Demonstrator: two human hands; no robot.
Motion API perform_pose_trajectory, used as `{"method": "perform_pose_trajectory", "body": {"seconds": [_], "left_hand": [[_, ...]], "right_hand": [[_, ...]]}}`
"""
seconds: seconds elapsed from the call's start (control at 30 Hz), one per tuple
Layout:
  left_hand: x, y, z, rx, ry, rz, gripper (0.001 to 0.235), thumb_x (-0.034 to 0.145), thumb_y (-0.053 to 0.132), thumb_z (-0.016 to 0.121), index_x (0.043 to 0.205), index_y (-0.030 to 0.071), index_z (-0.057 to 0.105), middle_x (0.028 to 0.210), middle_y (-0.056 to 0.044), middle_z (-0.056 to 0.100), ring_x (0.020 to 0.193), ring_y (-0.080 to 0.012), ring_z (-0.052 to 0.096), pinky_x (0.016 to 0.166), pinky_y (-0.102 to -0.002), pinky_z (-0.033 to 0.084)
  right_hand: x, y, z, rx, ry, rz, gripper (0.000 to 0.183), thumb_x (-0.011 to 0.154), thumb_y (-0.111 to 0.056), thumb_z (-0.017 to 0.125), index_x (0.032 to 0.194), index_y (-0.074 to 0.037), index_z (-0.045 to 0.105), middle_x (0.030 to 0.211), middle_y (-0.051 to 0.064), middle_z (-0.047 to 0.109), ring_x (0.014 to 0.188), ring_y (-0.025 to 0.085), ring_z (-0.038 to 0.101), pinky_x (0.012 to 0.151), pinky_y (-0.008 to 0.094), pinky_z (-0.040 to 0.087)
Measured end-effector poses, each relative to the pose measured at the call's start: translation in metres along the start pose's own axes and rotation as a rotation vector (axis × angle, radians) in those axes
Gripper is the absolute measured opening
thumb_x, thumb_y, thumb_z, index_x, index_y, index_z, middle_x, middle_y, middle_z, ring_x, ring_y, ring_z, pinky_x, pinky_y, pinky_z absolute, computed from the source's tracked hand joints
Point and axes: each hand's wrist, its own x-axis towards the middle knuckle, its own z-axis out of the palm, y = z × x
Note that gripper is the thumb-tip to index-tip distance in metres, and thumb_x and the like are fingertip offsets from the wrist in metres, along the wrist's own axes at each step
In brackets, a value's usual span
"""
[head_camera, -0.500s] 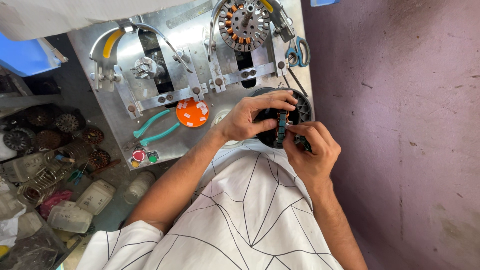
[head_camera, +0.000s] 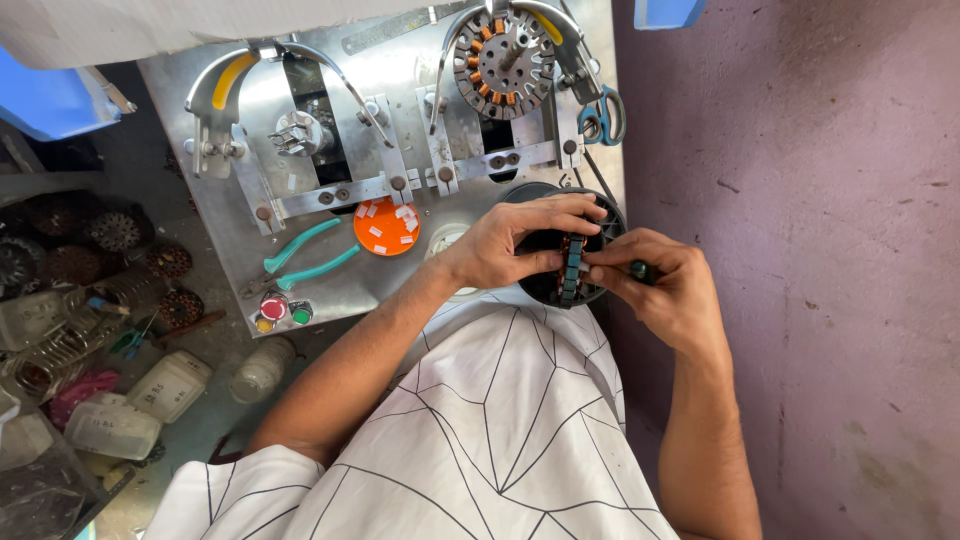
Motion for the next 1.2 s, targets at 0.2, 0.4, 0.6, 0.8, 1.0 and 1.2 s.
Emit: {"method": "perform_pose_trajectory", "body": {"seconds": [0.2, 0.4, 0.6, 0.8, 1.0, 1.2], "left_hand": [[-0.001, -0.009, 0.000, -0.071, -0.004, 0.035, 0.048, 0.090, 0.004, 0.080, 0.135, 0.012, 0.067, 0.151, -0.007, 0.059, 0.155, -0.0277, 0.043, 0.133, -0.045, 0.037], [-0.004, -0.013, 0.000, -0.036, 0.009, 0.053, 0.051, 0.087, 0.002, 0.080, 0.136, 0.011, 0.066, 0.152, -0.007, 0.059, 0.154, -0.0276, 0.045, 0.134, -0.046, 0.035], [-0.008, -0.002, 0.002, 0.000, 0.055, 0.014, 0.049, 0.084, 0.006, 0.077, 0.132, 0.011, 0.071, 0.150, -0.008, 0.064, 0.152, -0.0269, 0.051, 0.134, -0.045, 0.040], [-0.001, 0.022, 0.007, 0.254, 0.008, -0.033, 0.092, 0.069, 0.033, 0.094, 0.147, 0.010, 0.050, 0.158, -0.016, 0.045, 0.146, -0.0332, 0.048, 0.122, -0.044, 0.041], [0.004, 0.029, 0.029, 0.439, 0.069, -0.073, 0.115, 0.062, 0.034, 0.096, 0.158, 0.014, 0.034, 0.154, -0.013, 0.046, 0.145, -0.0326, 0.049, 0.122, -0.043, 0.044], [0.003, 0.019, 0.034, 0.473, 0.050, 0.028, 0.114, 0.063, 0.029, 0.097, 0.157, 0.013, 0.035, 0.156, -0.013, 0.044, 0.149, -0.0362, 0.043, 0.125, -0.044, 0.040]], "right_hand": [[0.012, 0.009, 0.004, 0.122, -0.008, 0.232, 0.016, 0.072, 0.000, 0.088, 0.085, -0.003, 0.079, 0.075, 0.003, 0.072, 0.050, 0.005, 0.050, 0.040, 0.022, 0.032], [0.017, 0.015, 0.004, 0.147, -0.015, 0.304, 0.017, 0.071, 0.002, 0.088, 0.082, -0.002, 0.076, 0.068, 0.009, 0.068, 0.047, 0.008, 0.047, 0.040, 0.023, 0.030], [0.005, 0.021, 0.017, 0.196, 0.008, 0.247, 0.019, 0.082, 0.002, 0.084, 0.094, -0.003, 0.069, 0.082, 0.002, 0.068, 0.071, 0.008, 0.059, 0.065, 0.024, 0.049], [-0.005, 0.019, 0.024, 0.397, 0.116, 0.094, 0.051, 0.081, 0.015, 0.067, 0.128, -0.002, 0.055, 0.109, 0.007, 0.064, 0.094, 0.013, 0.058, 0.082, 0.027, 0.053], [-0.030, 0.014, -0.001, 0.885, 0.456, 0.030, 0.039, 0.102, 0.006, 0.052, 0.136, -0.003, 0.035, 0.118, 0.024, 0.065, 0.108, 0.036, 0.075, 0.097, 0.047, 0.060], [-0.051, 0.022, 0.024, 0.773, 0.562, -0.103, 0.053, 0.103, 0.005, 0.061, 0.139, -0.009, 0.024, 0.119, 0.019, 0.061, 0.103, 0.033, 0.075, 0.089, 0.044, 0.065]]}}
